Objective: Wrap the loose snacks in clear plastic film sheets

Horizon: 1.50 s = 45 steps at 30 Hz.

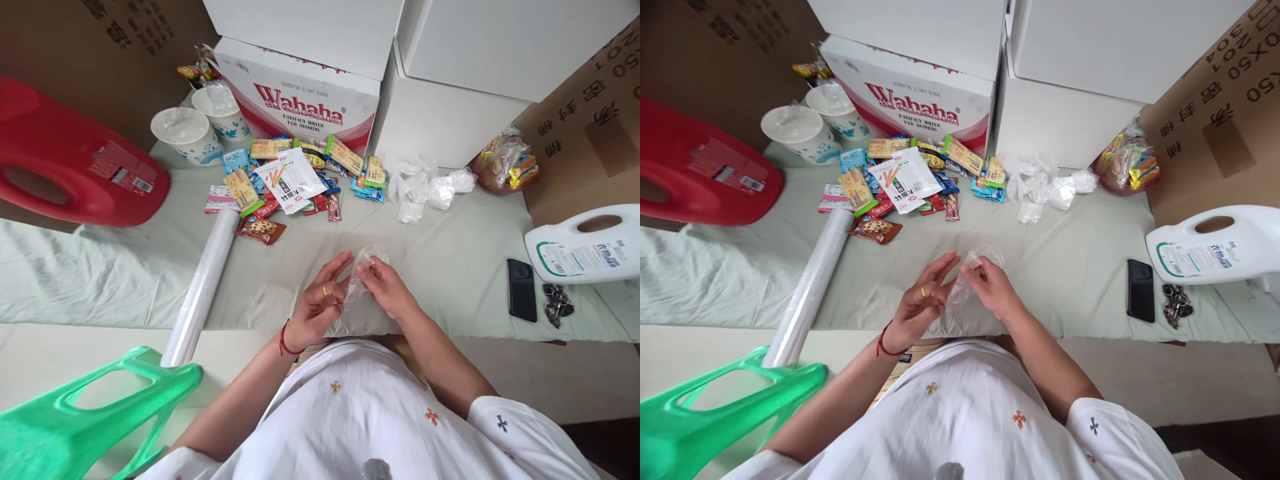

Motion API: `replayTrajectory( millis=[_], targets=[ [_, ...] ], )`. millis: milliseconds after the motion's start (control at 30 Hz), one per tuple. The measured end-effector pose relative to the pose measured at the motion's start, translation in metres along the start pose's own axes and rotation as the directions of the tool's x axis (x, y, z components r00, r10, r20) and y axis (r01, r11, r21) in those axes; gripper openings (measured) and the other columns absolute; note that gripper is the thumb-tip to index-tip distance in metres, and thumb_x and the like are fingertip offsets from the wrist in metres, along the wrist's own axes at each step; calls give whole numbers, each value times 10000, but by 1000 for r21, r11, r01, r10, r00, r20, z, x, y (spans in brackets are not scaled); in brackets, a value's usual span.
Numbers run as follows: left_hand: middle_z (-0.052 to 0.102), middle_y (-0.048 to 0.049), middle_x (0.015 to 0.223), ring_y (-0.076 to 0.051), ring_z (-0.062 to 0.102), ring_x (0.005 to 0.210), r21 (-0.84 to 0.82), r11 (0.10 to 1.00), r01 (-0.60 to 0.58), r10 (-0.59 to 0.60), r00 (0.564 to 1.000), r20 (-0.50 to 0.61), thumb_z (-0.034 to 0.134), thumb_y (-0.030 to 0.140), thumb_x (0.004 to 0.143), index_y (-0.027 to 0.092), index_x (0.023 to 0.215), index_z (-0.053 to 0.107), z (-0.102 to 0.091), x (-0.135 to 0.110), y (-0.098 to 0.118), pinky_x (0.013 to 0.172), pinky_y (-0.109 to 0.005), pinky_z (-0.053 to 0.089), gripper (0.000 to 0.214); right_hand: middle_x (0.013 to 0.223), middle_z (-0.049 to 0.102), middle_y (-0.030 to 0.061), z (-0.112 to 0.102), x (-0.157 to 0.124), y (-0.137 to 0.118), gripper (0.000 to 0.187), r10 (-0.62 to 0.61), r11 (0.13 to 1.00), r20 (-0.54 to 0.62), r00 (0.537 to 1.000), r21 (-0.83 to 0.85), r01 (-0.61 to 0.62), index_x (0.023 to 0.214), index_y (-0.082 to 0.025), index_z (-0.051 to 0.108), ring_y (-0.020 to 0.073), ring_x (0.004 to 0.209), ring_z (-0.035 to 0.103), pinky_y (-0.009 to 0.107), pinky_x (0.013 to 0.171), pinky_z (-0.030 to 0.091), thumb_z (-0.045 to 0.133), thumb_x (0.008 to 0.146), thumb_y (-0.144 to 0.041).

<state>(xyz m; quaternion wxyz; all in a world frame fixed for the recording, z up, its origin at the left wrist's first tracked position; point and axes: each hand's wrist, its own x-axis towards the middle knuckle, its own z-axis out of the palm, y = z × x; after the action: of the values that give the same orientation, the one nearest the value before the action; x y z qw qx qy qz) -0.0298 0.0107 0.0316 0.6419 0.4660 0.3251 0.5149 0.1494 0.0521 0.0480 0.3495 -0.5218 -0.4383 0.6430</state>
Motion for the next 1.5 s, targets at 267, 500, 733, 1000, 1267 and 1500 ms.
replayTrajectory(
  millis=[267,500,733,1000,1267,1500],
  targets=[
    [426,-122,1596,-336,380,1516,194,980,49,21,940,-342,811,428,813,260,1109,618,-5,-5,-19,1158,-497,417,391,607,408,-57,-3,11,13,441,-159,977,-137,978,-164,135,696,-231,553,121,591,336,275,569,281,717,847,-612],
    [617,6,728,-158,546,661,421,856,300,-126,911,-393,742,478,848,217,872,677,1,13,-19,660,-290,413,270,601,428,-54,1,8,11,434,-171,965,-108,979,-220,144,731,-236,576,121,564,347,275,548,287,682,885,-628],
    [594,26,634,-135,522,590,215,944,251,-154,910,-386,639,571,912,221,799,605,4,12,-25,608,-268,408,369,688,566,-34,1,7,16,448,-17,998,-126,992,-63,9,832,-237,664,125,609,437,261,561,340,824,723,-641],
    [608,16,734,-136,549,687,95,968,232,-120,763,-635,623,582,920,228,803,577,-7,14,-34,664,-262,440,375,676,492,-54,2,8,18,371,-3,996,-214,977,89,23,803,-240,652,101,562,330,248,479,259,844,707,-542],
    [712,-60,1076,-214,649,1038,-70,942,327,-308,766,-564,761,388,690,224,954,665,-30,14,-27,781,-291,493,326,986,683,25,-18,-4,34,291,-170,972,-250,953,114,204,838,-257,684,179,891,594,303,764,491,829,800,-506],
    [774,-70,970,-242,704,930,185,876,445,-332,836,-438,860,467,675,218,1149,645,-34,45,-10,764,-314,489,577,1155,750,61,-34,-11,36,221,-239,961,-121,963,110,252,861,-271,720,228,1099,672,413,1042,476,832,839,-461]
  ],
)
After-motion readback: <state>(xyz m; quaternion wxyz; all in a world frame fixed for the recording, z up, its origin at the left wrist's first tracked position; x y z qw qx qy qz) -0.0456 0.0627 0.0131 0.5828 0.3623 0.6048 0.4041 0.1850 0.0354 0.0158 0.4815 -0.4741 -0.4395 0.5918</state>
